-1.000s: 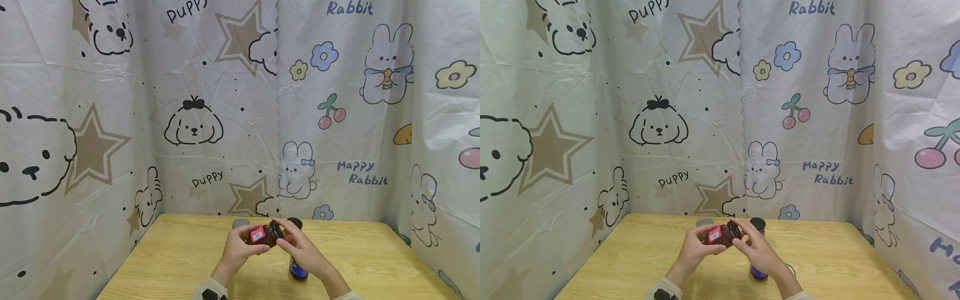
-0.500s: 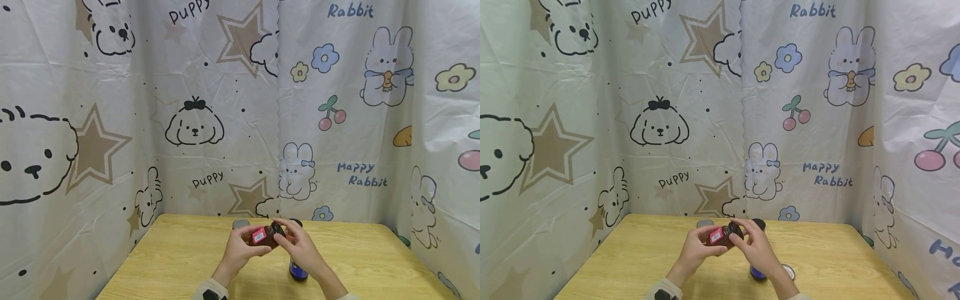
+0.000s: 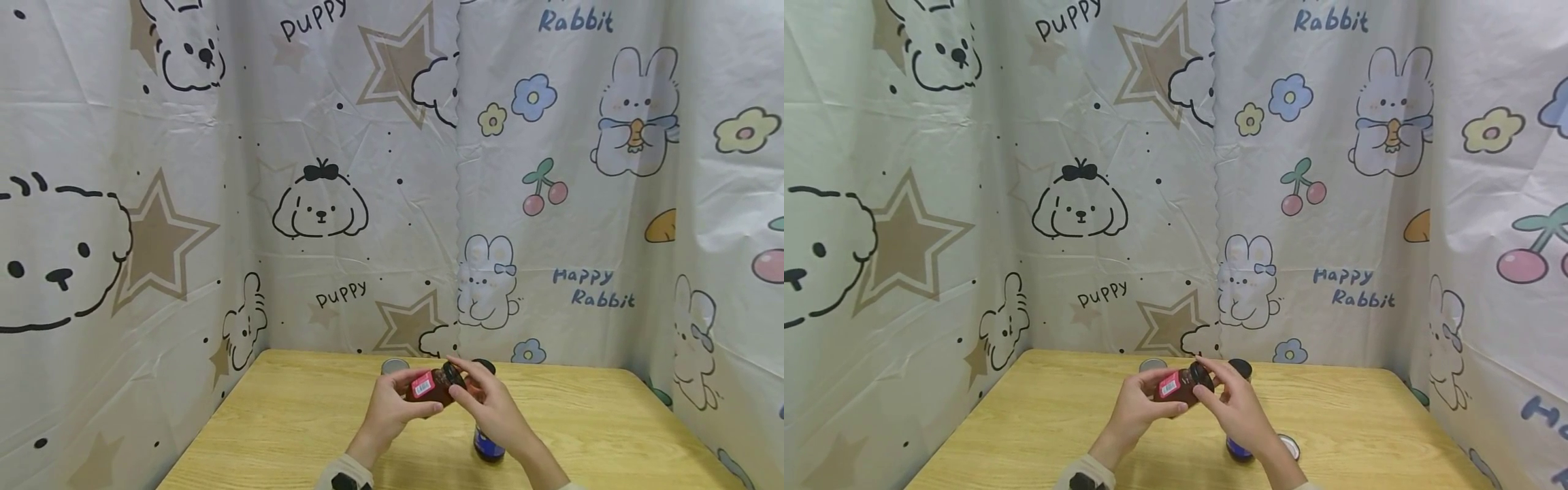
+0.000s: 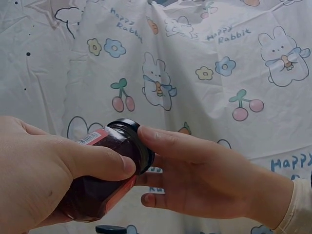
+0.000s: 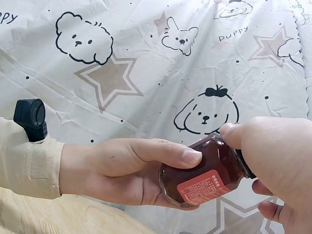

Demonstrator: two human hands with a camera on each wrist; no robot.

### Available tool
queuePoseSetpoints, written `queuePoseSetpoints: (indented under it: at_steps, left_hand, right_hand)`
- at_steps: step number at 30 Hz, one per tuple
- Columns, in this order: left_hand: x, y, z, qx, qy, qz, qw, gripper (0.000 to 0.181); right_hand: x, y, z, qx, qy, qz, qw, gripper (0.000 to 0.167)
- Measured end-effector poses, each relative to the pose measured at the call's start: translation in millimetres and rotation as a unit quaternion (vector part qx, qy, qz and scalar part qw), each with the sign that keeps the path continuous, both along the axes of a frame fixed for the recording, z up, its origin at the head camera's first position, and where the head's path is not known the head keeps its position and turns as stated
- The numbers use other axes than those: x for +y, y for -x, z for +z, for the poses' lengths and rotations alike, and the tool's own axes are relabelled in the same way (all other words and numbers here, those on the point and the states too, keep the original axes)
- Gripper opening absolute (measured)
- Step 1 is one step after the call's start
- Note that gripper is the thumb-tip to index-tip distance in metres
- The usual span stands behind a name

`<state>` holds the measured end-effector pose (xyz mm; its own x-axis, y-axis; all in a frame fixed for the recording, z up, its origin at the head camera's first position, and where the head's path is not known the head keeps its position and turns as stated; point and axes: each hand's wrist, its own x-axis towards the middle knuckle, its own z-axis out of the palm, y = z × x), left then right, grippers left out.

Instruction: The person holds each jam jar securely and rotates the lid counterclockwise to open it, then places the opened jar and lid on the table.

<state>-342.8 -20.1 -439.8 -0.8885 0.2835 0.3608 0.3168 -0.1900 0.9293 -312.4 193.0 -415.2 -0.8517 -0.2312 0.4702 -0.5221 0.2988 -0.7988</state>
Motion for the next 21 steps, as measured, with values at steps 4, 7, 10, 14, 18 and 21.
queuePoseSetpoints:
  at_steps: [4,7,10,14,18,21]
  left_hand:
    - [-0.6,0.4,0.3,-0.003,0.000,0.001,1.0000,0.055]
    - [-0.8,0.7,0.3,-0.003,-0.006,0.000,1.0000,0.055]
    - [-1.0,0.7,0.3,-0.001,-0.011,-0.002,0.9999,0.055]
    - [-0.6,0.8,-0.4,0.004,-0.012,-0.007,0.9999,0.055]
    - [0.3,0.8,-1.4,0.005,-0.010,-0.013,0.9999,0.054]
    - [1.2,0.0,-1.4,0.007,-0.008,-0.016,0.9998,0.053]
  right_hand:
    - [2.8,-0.8,-0.2,0.011,0.002,0.034,0.9994,0.047]
    - [4.7,-0.6,-0.1,0.016,0.000,0.071,0.9974,0.049]
    - [6.3,0.3,-0.4,0.016,0.003,0.101,0.9948,0.050]
    - [7.3,0.3,-0.7,0.014,0.013,0.122,0.9923,0.050]
    - [5.5,-1.1,-0.6,0.015,0.016,0.103,0.9944,0.048]
    - [3.5,-1.4,-1.2,0.021,0.015,0.066,0.9975,0.042]
